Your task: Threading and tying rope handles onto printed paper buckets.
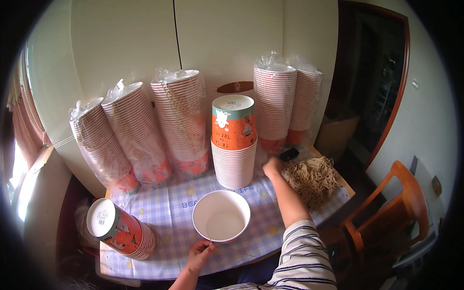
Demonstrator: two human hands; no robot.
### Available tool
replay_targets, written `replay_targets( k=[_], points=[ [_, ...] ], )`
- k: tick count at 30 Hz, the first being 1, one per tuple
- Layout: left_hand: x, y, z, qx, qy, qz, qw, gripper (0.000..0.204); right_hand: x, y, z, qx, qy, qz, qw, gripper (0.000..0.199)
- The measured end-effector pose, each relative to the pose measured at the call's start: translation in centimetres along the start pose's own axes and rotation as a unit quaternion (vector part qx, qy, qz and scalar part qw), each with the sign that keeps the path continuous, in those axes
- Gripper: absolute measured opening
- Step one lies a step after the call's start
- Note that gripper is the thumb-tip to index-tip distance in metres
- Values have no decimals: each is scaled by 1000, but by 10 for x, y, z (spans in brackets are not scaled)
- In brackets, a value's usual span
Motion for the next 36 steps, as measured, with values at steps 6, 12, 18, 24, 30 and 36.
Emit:
replay_targets(
  k=[6,12,18,24,30,36],
  points=[
    [5,-2,-2,21,-24,-5,999,6,20,-26,111,-160,-321,146,922,24],
    [-2,1,-2,12,-22,-3,1000,6,117,3,249,-231,-310,278,880,25],
    [-1,2,1,14,-34,-2,999,5,208,29,394,-426,-319,333,779,28],
    [-1,1,0,15,-40,2,999,5,244,15,450,-539,-244,225,774,24],
    [12,4,0,59,33,14,998,9,237,-30,433,-562,-124,129,807,23],
    [2,5,-5,59,29,10,998,8,225,-115,367,-251,-11,61,966,36]
  ],
)
Point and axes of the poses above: each hand's wrist, its own y-axis away from the middle knuckle, its own z-axis out of the back of the hand, x = y × z, the point moved 7 cm from there along -y, towards the middle knuckle, and after that the axes turned 6 degrees about -z, right-handed, at the moved point
